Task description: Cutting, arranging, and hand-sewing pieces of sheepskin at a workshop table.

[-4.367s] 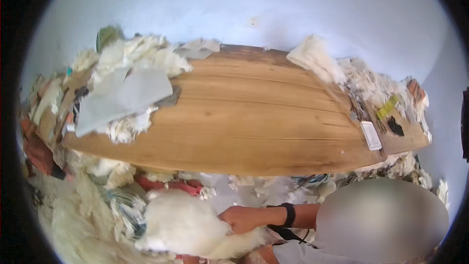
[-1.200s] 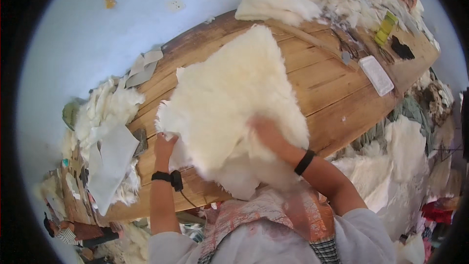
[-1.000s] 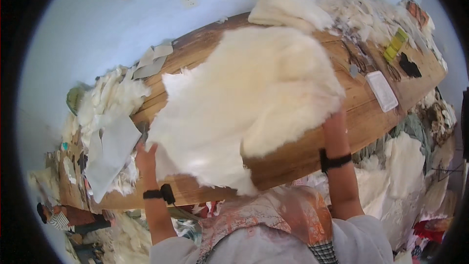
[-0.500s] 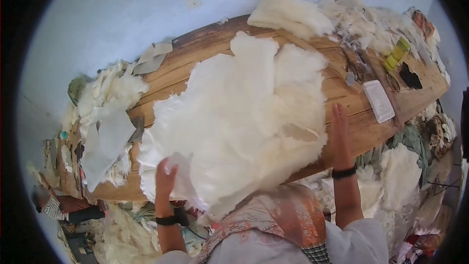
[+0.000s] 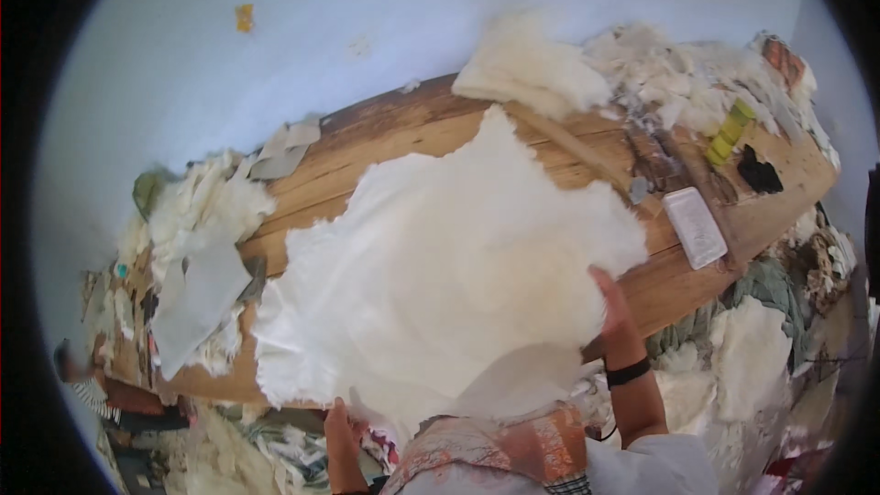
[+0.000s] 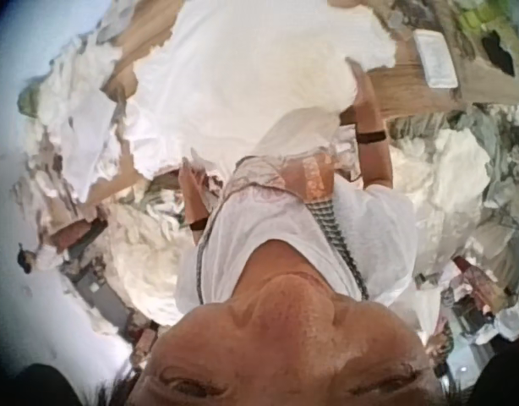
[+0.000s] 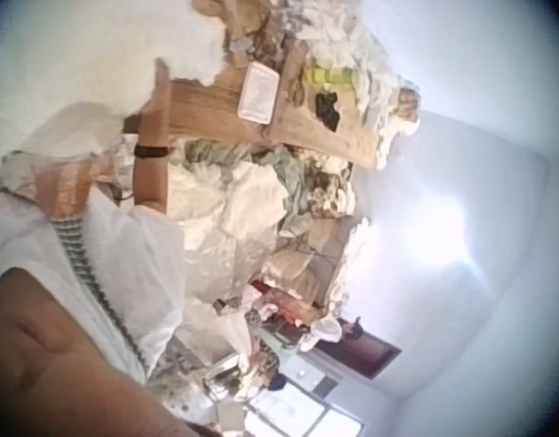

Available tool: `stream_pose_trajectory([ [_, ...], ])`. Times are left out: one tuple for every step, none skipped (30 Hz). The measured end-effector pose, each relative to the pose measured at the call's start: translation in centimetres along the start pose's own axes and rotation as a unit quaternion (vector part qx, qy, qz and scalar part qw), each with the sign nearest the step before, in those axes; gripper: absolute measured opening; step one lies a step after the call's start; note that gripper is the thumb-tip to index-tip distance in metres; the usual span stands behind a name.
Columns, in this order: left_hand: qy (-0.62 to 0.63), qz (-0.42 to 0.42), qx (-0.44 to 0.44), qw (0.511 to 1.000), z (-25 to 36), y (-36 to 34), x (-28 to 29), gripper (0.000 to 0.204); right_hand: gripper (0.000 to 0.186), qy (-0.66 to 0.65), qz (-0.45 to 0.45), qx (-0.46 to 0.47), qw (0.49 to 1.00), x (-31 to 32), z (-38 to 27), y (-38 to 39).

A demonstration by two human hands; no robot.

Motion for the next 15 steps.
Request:
stream_pose_trajectory([
  [-0.026,-0.039,-0.003,0.999,0.3,-0.3,-0.7,0.046,0.043,0.116,-0.024,0.159,0.98,1.0,1.4,0.1],
  [-0.051,-0.073,-0.007,0.996,0.7,-0.3,-1.2,0.047,0.043,0.227,-0.049,0.31,0.922,1.5,2.0,-0.1],
  [-0.05,-0.076,-0.01,0.996,1.7,0.4,-1.3,0.047,0.043,0.227,-0.047,0.313,0.921,0.5,0.2,0.0],
  [0.057,-0.093,-0.084,0.99,3.8,1.7,-1.1,0.049,0.046,0.024,0.014,0.018,0.999,-1.5,-3.0,0.6],
  [0.165,-0.113,-0.158,0.967,6.0,3.1,-0.7,0.052,0.049,-0.186,0.07,-0.274,0.941,-2.8,-5.3,1.1],
  [0.211,-0.15,-0.172,0.95,8.3,3.6,0.2,0.055,0.048,-0.201,0.086,-0.254,0.942,-1.8,-6.1,1.8],
  [0.256,-0.185,-0.184,0.931,10.5,4.5,1.1,0.057,0.048,-0.174,0.101,-0.203,0.958,-1.5,-8.2,2.9],
  [0.298,-0.165,-0.152,0.928,13.0,7.2,1.7,0.06,0.05,-0.239,0.123,-0.156,0.951,-0.9,-8.2,3.6],
  [0.335,-0.151,-0.114,0.923,15.8,9.9,1.3,0.064,0.052,-0.248,0.065,-0.135,0.957,1.3,-8.4,3.8],
  [0.346,-0.111,-0.149,0.92,17.7,10.2,1.6,0.064,0.052,-0.262,-0.003,-0.112,0.959,5.3,-6.2,3.1],
  [0.357,-0.056,-0.199,0.911,19.8,11.8,2.7,0.065,0.052,-0.29,-0.084,-0.098,0.948,7.9,-3.6,1.8],
  [0.365,-0.052,-0.251,0.895,21.1,11.2,1.7,0.062,0.052,-0.305,-0.006,-0.119,0.945,3.4,-7.8,1.9],
  [0.369,-0.054,-0.301,0.878,23.2,11.3,-0.3,0.059,0.051,-0.319,0.078,-0.135,0.935,-2.1,-12.9,1.0],
  [0.373,-0.065,-0.296,0.877,25.4,11.2,-2.6,0.059,0.049,-0.308,0.067,-0.048,0.948,-4.4,-14.2,-0.7],
  [0.328,-0.205,-0.289,0.876,27.4,10.5,-4.9,0.057,0.048,-0.298,0.05,0.03,0.953,-5.6,-14.6,-3.0],
])
Point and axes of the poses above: each hand's wrist, its own y-axis away from the middle knuckle, its own x-axis out of the back of the hand, z = x × y, the point moved 1 cm from there along -y, towards the middle knuckle, and after that the axes turned 15 degrees about z, right-handed, at the moved point
